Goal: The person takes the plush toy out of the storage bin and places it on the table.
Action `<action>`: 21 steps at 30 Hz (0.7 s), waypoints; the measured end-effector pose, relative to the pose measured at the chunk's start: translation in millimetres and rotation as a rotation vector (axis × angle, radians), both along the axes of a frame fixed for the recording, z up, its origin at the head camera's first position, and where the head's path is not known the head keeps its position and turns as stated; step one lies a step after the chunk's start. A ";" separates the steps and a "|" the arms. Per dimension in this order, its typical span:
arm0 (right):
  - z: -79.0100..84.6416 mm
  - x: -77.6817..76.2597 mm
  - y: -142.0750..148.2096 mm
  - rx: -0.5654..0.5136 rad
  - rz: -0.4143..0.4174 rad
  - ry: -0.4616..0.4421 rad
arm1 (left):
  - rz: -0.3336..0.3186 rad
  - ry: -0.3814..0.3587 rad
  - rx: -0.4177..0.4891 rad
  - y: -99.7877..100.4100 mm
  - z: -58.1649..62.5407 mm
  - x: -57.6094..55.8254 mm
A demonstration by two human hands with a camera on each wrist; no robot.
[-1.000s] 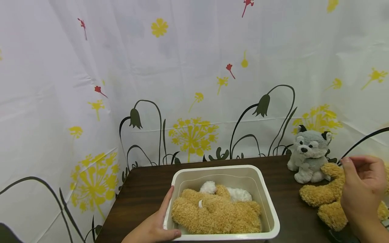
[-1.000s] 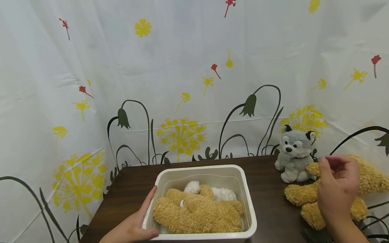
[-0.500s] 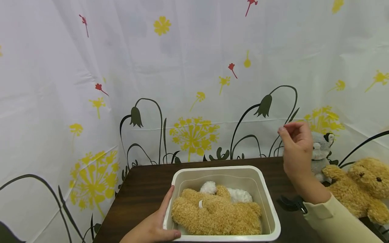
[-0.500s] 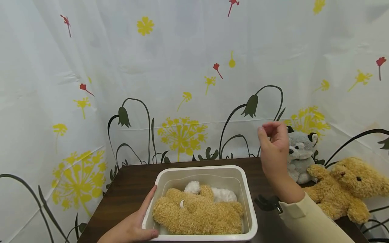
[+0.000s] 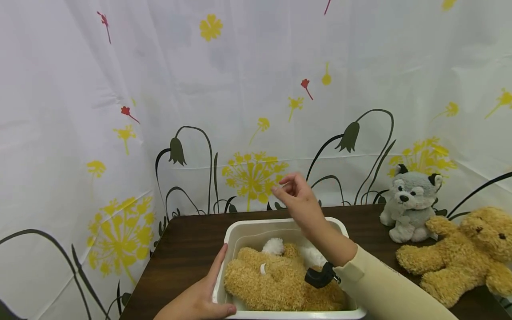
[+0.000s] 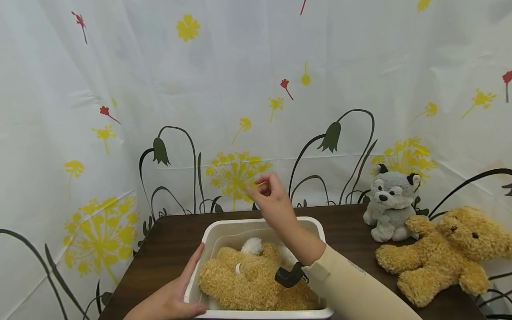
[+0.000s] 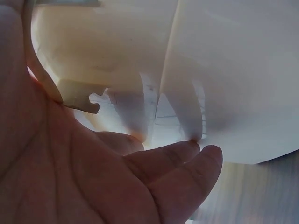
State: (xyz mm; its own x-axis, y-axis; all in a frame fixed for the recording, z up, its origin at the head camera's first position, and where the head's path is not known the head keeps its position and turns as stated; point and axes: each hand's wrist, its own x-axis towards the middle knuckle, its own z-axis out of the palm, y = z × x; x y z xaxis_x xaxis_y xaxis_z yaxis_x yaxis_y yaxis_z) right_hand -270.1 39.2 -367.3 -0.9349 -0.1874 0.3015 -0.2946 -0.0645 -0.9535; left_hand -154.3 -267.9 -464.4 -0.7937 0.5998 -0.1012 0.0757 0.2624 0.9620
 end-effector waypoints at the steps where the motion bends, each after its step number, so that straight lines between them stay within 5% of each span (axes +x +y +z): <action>1: -2.9 1.9 -4.4 0.055 0.062 -0.019 | 0.003 0.005 -0.009 0.4 0.3 0.3; 7: -22.9 7.4 -17.2 0.359 0.361 -0.065 | -0.013 0.031 -0.015 0.8 0.5 -0.4; 15: -42.0 5.3 -14.5 0.770 0.583 0.021 | -0.024 -0.004 0.026 2.8 2.7 1.5; 21: -48.9 12.3 -12.5 1.050 0.670 0.063 | 0.003 0.072 -0.028 5.6 3.6 3.0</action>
